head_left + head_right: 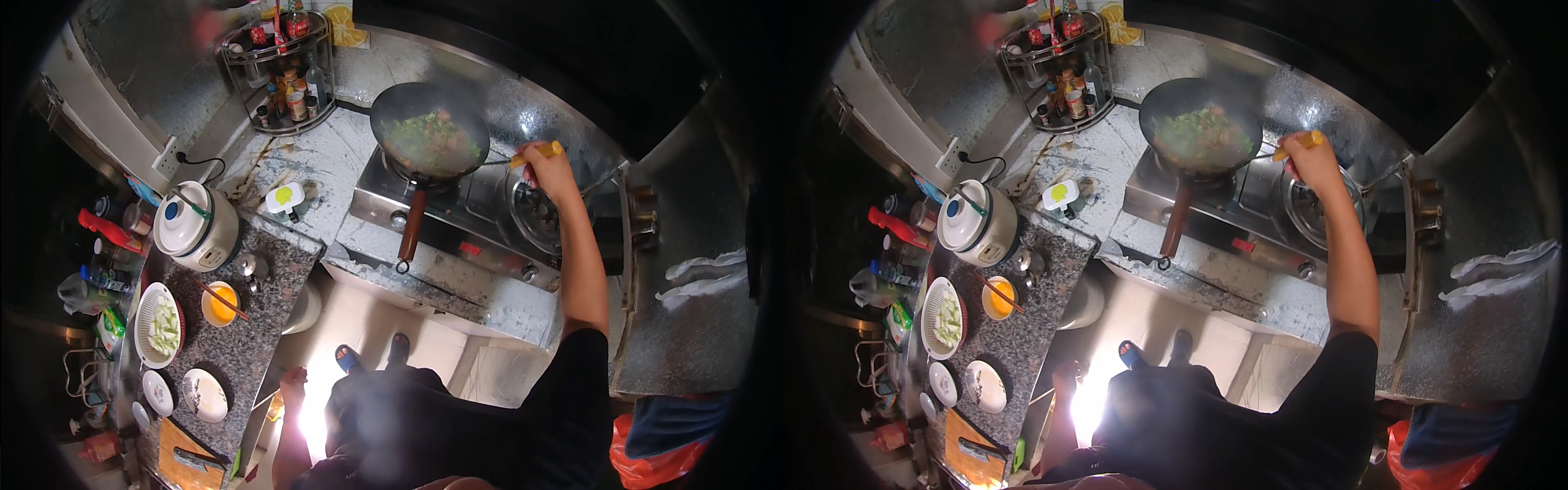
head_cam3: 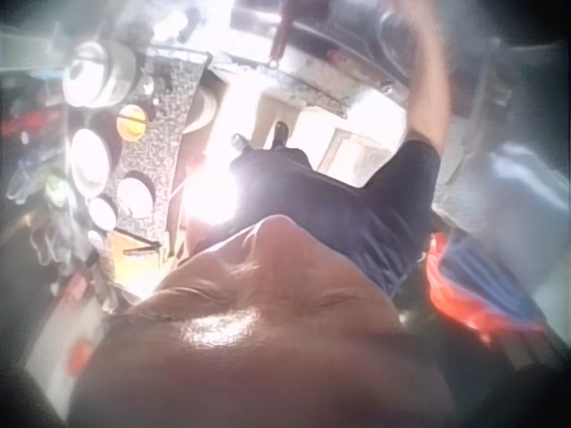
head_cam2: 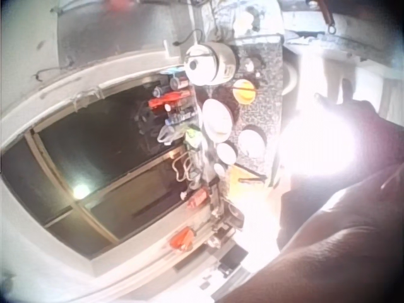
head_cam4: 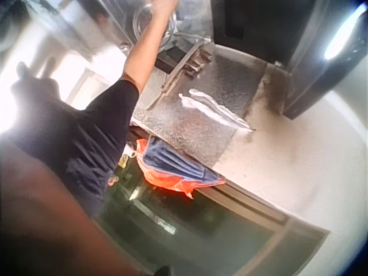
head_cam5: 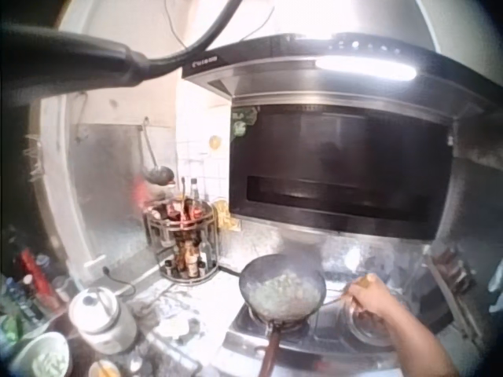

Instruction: The person chops green vegetables on a cutting board and adds them to a wok on the stove. They stir-fry the vegetables with meat using a spatula, then add seasoning from a container and a bottle while continuing to stir the mixture.

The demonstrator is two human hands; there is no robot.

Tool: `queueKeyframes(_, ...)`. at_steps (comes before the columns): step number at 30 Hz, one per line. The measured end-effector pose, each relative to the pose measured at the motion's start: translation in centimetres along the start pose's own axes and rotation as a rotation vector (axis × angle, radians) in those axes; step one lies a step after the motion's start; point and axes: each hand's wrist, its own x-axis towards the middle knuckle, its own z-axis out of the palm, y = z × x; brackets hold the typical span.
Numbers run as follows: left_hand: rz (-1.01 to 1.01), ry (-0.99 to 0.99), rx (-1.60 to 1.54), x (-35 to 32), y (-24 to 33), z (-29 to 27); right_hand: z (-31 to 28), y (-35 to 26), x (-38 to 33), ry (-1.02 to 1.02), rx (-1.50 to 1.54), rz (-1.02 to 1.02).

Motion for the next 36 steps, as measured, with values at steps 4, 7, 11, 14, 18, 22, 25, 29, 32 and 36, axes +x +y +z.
queueKeyframes(4,0.105,-0.052,0.062,0.9,0.2,-0.4,3.1,5.9,2.7,0.116,0.157,-0.052)
queueKeyframes(7,0.038,-0.026,0.019,0.7,0.6,-0.8,5.7,6.3,1.4,0.123,0.220,-0.003)
queueKeyframes(11,0.093,0.045,-0.027,-0.7,1.2,-2.0,3.1,2.7,2.3,0.175,0.250,0.075)
queueKeyframes(14,0.131,-0.005,0.196,-0.2,-0.8,-2.3,5.3,6.1,3.7,0.273,0.458,0.127)
queueKeyframes(18,0.023,0.058,0.002,-0.9,-1.2,-2.2,5.5,5.0,0.4,0.077,0.337,0.137)
queueKeyframes(22,0.061,0.039,-0.016,-1.5,-2.1,-2.4,1.6,0.0,-1.0,-0.020,-0.065,-0.040)
queueKeyframes(25,0.054,0.011,-0.030,-1.1,-1.9,-1.8,1.9,3.3,1.5,0.044,-0.007,-0.018)
queueKeyframes(29,0.029,0.061,-0.029,-1.1,-0.8,-0.9,3.8,4.9,2.8,0.103,0.143,-0.018)
queueKeyframes(32,0.059,0.122,-0.107,-1.9,-1.7,-1.9,3.4,2.4,3.4,0.182,0.141,0.017)
queueKeyframes(36,0.090,0.107,-0.001,-1.5,-2.6,-2.2,6.2,2.3,3.6,0.244,0.255,0.003)
